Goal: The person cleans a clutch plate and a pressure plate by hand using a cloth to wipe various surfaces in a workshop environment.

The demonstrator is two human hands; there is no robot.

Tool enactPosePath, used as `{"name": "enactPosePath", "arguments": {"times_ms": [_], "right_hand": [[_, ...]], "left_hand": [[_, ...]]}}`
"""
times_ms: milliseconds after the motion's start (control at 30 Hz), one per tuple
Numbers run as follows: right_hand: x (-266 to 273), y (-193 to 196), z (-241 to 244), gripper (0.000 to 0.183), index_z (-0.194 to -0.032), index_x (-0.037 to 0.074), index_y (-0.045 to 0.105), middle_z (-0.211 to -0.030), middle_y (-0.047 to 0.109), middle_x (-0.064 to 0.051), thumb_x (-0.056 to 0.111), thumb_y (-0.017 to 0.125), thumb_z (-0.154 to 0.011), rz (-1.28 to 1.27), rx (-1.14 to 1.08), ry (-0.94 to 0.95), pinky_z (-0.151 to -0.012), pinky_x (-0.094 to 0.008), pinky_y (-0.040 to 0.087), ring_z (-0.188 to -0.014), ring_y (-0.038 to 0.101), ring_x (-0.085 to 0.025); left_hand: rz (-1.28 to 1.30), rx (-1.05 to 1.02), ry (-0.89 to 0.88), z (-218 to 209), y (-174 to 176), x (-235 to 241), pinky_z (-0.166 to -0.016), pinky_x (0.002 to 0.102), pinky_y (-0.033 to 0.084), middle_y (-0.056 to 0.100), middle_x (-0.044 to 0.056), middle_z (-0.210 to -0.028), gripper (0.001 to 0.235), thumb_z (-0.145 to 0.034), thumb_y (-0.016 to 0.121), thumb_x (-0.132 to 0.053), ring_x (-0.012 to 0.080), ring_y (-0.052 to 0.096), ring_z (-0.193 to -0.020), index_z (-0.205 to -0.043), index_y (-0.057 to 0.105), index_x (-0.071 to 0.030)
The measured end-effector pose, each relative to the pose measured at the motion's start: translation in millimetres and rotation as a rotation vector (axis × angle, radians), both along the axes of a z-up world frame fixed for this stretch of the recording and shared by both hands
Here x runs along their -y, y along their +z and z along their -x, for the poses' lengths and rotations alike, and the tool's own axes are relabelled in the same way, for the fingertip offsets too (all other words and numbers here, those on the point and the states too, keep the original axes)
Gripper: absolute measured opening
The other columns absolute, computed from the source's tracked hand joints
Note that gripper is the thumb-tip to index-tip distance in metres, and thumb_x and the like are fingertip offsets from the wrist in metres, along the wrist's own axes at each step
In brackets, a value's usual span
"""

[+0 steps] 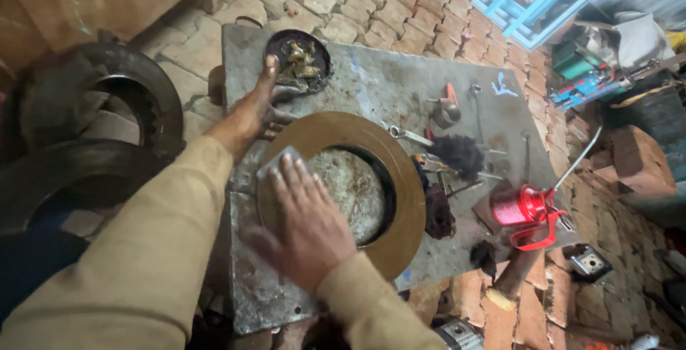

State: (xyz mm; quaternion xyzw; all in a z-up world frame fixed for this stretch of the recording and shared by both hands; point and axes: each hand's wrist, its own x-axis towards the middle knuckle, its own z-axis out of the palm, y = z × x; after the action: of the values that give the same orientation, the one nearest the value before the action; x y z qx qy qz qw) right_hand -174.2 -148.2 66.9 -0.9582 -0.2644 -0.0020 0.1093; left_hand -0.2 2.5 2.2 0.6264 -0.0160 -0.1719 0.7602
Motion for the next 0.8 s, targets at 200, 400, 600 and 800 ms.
{"name": "enactPosePath", "arguments": {"times_ms": [200, 400, 600, 800], "right_hand": [[28, -8, -71, 0.090, -0.158, -0.002, 0.027, -0.167, 0.020, -0.026, 0.062, 0.047, -0.098, 0.051, -0.059, -0.172, -0.125, -0.042, 0.013, -0.156, 0.016, -0.036], [95, -22, -81, 0.089, -0.159, 0.000, 0.022, -0.168, 0.014, -0.022, 0.061, 0.044, -0.098, 0.099, -0.075, -0.358, -0.124, -0.041, 0.012, -0.156, 0.013, -0.034], [146, -31, -22, 0.089, -0.157, -0.004, 0.024, -0.168, 0.015, -0.025, 0.060, 0.045, -0.099, 0.118, -0.045, -0.407, -0.125, -0.041, 0.014, -0.157, 0.015, -0.035], [137, -28, 55, 0.095, -0.156, -0.008, 0.023, -0.167, 0.013, -0.030, 0.060, 0.052, -0.096, 0.114, 0.001, -0.335, -0.121, -0.047, 0.012, -0.154, 0.013, -0.040]], "left_hand": [[-0.052, -0.169, -0.010, 4, 12, 2, -0.092, 0.041, 0.050, 0.073, 0.021, -0.124, 0.113, -0.075, 0.026, -0.093, 0.0270, 0.068, -0.104, -0.149, 0.056, -0.012], [-0.054, -0.180, -0.023, 5, 14, 2, -0.091, 0.041, 0.052, 0.072, 0.020, -0.120, 0.113, -0.073, 0.026, -0.093, 0.0282, 0.069, -0.103, -0.146, 0.059, -0.014], [-0.075, -0.172, -0.007, 3, 13, 3, -0.093, 0.041, 0.050, 0.072, 0.019, -0.125, 0.111, -0.074, 0.025, -0.093, 0.0279, 0.068, -0.106, -0.146, 0.059, -0.015], [-0.032, -0.133, 0.002, 6, 11, 4, -0.093, 0.040, 0.052, 0.073, 0.019, -0.126, 0.108, -0.077, 0.030, -0.091, 0.0262, 0.071, -0.106, -0.144, 0.059, -0.011]]}}
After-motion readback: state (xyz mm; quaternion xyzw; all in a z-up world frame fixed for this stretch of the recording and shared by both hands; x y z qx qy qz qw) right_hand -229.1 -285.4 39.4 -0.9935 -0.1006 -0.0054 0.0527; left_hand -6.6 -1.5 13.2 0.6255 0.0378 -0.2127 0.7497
